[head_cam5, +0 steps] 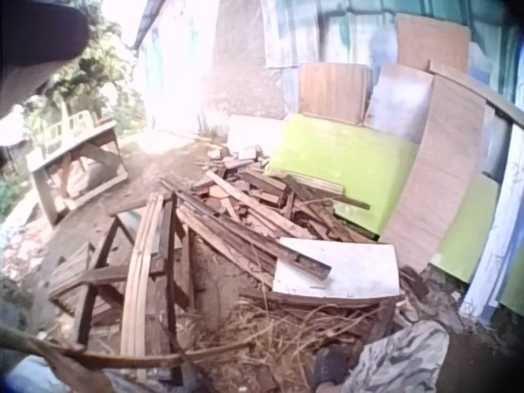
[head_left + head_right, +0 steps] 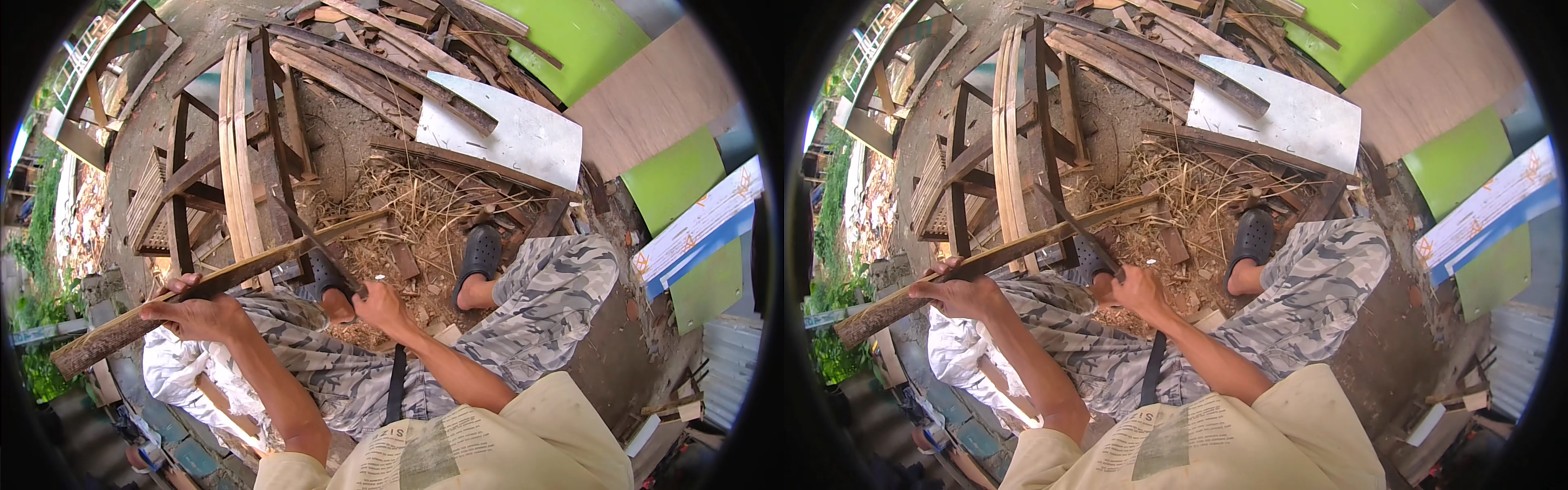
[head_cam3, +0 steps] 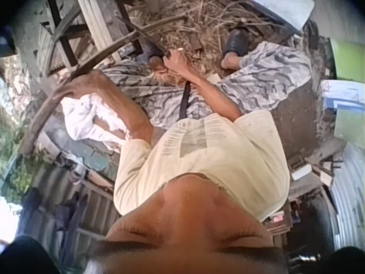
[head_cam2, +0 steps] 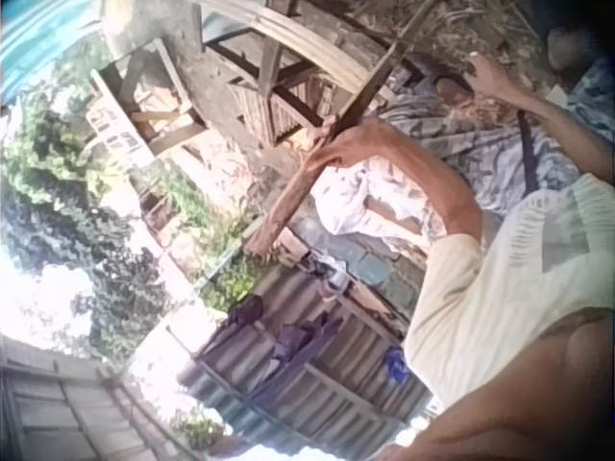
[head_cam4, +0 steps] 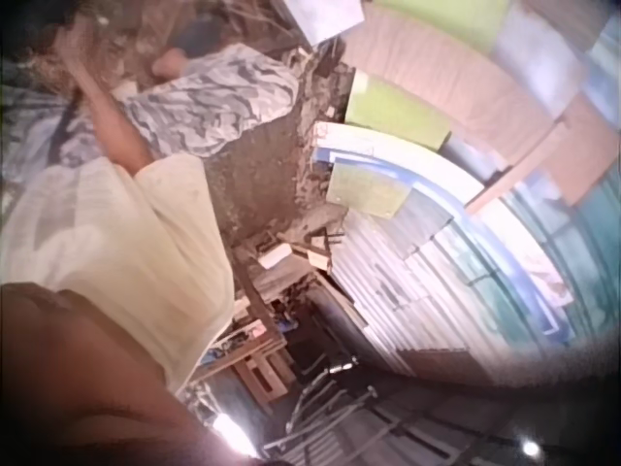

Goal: The person sits on the ground and uses a machete to shave and shape a long wooden stick. They repeatedly scrape the surface of the wood, creating shavings, and occasionally reposition the stick to work on different sections.

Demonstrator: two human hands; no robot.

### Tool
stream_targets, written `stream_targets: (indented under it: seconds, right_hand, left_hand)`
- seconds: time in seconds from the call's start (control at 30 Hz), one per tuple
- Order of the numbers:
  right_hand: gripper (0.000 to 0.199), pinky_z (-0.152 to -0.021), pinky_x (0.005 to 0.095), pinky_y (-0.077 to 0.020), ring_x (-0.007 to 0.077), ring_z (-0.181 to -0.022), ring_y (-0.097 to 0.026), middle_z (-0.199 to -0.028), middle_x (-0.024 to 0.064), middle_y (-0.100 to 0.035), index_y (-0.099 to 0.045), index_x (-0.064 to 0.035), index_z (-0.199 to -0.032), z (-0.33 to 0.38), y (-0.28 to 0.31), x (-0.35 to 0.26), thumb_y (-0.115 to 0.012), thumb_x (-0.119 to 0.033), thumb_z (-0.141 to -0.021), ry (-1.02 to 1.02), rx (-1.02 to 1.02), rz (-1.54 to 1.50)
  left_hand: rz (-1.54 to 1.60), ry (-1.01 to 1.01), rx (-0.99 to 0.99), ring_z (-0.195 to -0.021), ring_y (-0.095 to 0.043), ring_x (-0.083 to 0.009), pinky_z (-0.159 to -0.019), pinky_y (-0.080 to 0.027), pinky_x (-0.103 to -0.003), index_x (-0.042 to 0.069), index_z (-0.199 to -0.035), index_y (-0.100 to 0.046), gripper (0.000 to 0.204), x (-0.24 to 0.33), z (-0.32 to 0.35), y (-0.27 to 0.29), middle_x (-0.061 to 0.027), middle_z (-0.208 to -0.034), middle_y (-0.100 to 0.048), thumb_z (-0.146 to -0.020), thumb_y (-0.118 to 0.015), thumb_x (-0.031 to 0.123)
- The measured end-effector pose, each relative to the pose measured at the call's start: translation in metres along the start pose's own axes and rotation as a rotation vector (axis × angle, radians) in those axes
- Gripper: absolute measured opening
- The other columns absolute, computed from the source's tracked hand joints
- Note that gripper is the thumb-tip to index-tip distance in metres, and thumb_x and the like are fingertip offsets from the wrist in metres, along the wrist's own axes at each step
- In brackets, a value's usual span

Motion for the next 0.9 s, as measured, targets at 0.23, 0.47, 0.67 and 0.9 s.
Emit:
stream_targets:
  seconds: [0.23,0.47,0.67,0.9]
  right_hand:
    - [0.029,-0.067,0.0492,-0.0541,0.0453,-0.071,-0.067,-0.069,0.0240,-0.066,-0.065,0.0011,-0.088,0.020,0.013,-0.050,-0.066,-0.027,-0.082,0.132,0.009,0.162]
    - [0.028,-0.066,0.0486,-0.0525,0.0449,-0.070,-0.066,-0.069,0.0256,-0.065,-0.066,0.0028,-0.089,0.025,0.019,-0.057,-0.065,-0.024,-0.083,0.112,-0.007,0.160]
    - [0.029,-0.068,0.0506,-0.0533,0.0454,-0.072,-0.066,-0.071,0.0254,-0.066,-0.068,0.0011,-0.092,-0.005,0.024,0.002,-0.064,-0.026,-0.084,0.005,0.116,0.095]
    - [0.027,-0.066,0.0502,-0.0526,0.0448,-0.070,-0.066,-0.068,0.0256,-0.064,-0.065,0.0041,-0.085,0.020,0.040,-0.016,-0.065,-0.023,-0.083,0.088,0.148,0.147]
  left_hand:
    - [0.001,-0.016,0.012,-0.059,-0.047,-0.0154,-0.057,-0.043,-0.028,0.011,-0.089,-0.042,0.055,0.005,0.007,0.000,-0.0032,-0.066,-0.045,-0.089,-0.056,0.064]
    - [0.001,-0.029,-0.011,-0.058,-0.047,-0.0157,-0.056,-0.043,-0.028,0.009,-0.086,-0.042,0.056,0.008,-0.001,0.002,-0.0035,-0.066,-0.045,-0.090,-0.055,0.064]
    - [0.020,-0.038,-0.051,-0.056,-0.047,-0.0153,-0.054,-0.043,-0.028,0.011,-0.086,-0.044,0.054,0.008,0.014,-0.011,-0.0031,-0.066,-0.045,-0.089,-0.054,0.064]
    - [-0.014,-0.059,-0.120,-0.058,-0.046,-0.0140,-0.056,-0.043,-0.026,0.011,-0.091,-0.046,0.055,0.014,0.028,-0.017,-0.0025,-0.066,-0.043,-0.090,-0.050,0.066]
Point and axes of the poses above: each hand's wrist, its own z-axis away from the middle knuckle, its own y-axis out of the back of the hand, x = y × z, the point moved 9 cm from there along -z, towards the middle knuckle
